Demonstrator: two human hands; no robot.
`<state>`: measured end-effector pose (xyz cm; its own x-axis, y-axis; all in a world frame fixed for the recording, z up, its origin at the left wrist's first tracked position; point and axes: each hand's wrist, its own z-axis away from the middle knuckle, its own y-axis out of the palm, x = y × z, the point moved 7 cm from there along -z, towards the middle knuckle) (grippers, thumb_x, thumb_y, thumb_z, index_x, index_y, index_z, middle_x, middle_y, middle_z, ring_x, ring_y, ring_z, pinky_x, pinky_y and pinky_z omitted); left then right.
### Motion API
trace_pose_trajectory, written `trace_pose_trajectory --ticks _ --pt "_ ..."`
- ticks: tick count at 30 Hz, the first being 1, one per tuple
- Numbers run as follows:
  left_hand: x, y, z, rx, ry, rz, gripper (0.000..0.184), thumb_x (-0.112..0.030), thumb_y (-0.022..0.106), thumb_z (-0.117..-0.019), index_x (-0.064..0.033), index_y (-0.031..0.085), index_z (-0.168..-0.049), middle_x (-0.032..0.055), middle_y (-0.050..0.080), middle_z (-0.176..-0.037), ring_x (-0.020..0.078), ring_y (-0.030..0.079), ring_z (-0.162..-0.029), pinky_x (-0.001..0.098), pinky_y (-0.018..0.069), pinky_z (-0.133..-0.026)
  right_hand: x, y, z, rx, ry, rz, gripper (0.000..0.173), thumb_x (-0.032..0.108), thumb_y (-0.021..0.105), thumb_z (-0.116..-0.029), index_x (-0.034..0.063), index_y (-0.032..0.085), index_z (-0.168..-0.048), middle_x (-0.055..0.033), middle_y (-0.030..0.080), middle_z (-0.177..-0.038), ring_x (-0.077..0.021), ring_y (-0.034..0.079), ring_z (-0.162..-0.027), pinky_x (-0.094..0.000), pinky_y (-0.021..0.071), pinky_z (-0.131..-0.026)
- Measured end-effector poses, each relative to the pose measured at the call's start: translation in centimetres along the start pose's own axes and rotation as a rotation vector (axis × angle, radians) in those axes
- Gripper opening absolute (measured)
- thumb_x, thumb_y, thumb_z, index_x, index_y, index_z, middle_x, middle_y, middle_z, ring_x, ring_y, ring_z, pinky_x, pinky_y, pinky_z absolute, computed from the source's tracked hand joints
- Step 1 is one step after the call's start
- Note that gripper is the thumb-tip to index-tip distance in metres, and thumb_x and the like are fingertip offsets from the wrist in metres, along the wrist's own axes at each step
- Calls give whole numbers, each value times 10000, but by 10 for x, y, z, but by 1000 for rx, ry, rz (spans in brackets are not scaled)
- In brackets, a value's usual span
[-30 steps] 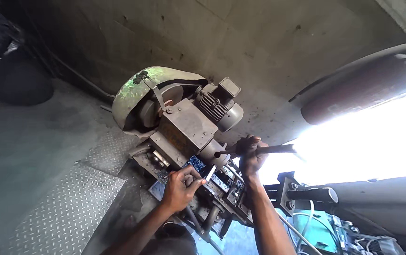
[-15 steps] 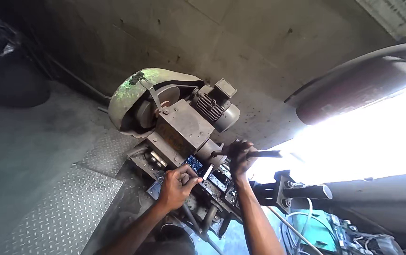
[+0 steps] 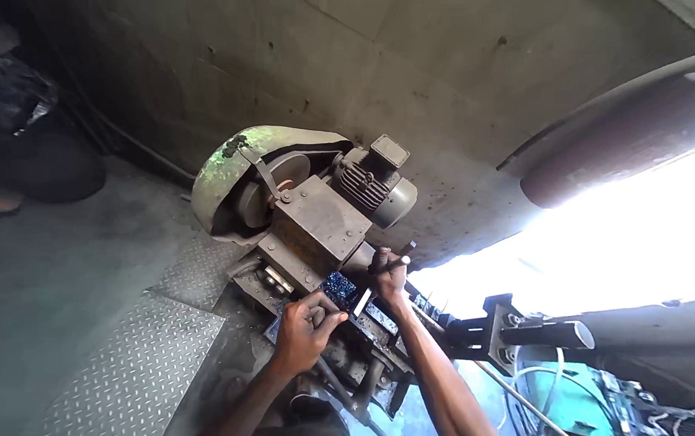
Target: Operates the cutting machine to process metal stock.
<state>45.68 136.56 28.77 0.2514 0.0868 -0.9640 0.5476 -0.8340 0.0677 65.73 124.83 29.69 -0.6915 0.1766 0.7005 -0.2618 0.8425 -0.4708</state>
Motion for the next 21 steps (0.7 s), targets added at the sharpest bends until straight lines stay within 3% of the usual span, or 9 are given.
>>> trace_pose_trajectory --ticks 4,7,11,13,15,17,21 --pt "-3 -2 0 -36 41 -16 151 -227 762 -895 -80 727 -888 -123 535 -588 -59 381 -484 127 330 -472 50 -26 -20 -110 -28 -248 531 551 428 -1072 236 481 -648 136 450 -536 11 462 -467 -207 441 -468" --pt "-4 -2 -1 -47 56 -25 129 -205 766 -885 -82 729 -883 -104 594 -625 -49 421 -494 132 361 -477 63 -38 -22 -187 -2 -377 479 584 459 -1049 281 511 -682 160 453 -559 25 449 -478 -184 416 -470" --pt "-6 -1 0 -64 24 -21 99 -188 764 -879 -101 716 -876 -112 550 -579 -38 401 -455 141 344 -437 17 -17 -9 -81 -31 -141 559 468 386 -1101 148 487 -654 54 433 -534 -50 443 -460 -268 417 -465" --pt "-8 -2 -1 -81 12 -19 86 -179 764 -873 -105 721 -882 -103 586 -606 -32 416 -460 143 350 -441 37 -25 -23 -49 -63 -113 533 425 413 -1097 149 492 -648 78 430 -531 -9 435 -461 -223 398 -465" --pt "-8 -3 0 -108 13 -13 77 -164 769 -871 -102 723 -872 -79 639 -654 -21 448 -477 145 375 -457 64 -40 -35 -51 -58 -194 550 541 411 -1081 189 476 -663 94 427 -530 -11 432 -450 -222 401 -451" --pt "-8 -4 1 -135 15 -25 65 -158 768 -862 -111 724 -861 -75 647 -665 -17 453 -483 145 380 -467 78 -48 -44 -49 -52 -238 536 560 410 -1076 209 460 -674 91 415 -527 -25 427 -434 -230 396 -424" --pt "-6 -6 3 -162 -22 -63 72 -180 765 -854 -130 715 -863 -96 598 -604 -9 445 -443 162 387 -425 29 -18 -34 30 -8 -114 518 415 431 -1092 142 482 -655 54 415 -517 -57 417 -428 -270 368 -426"
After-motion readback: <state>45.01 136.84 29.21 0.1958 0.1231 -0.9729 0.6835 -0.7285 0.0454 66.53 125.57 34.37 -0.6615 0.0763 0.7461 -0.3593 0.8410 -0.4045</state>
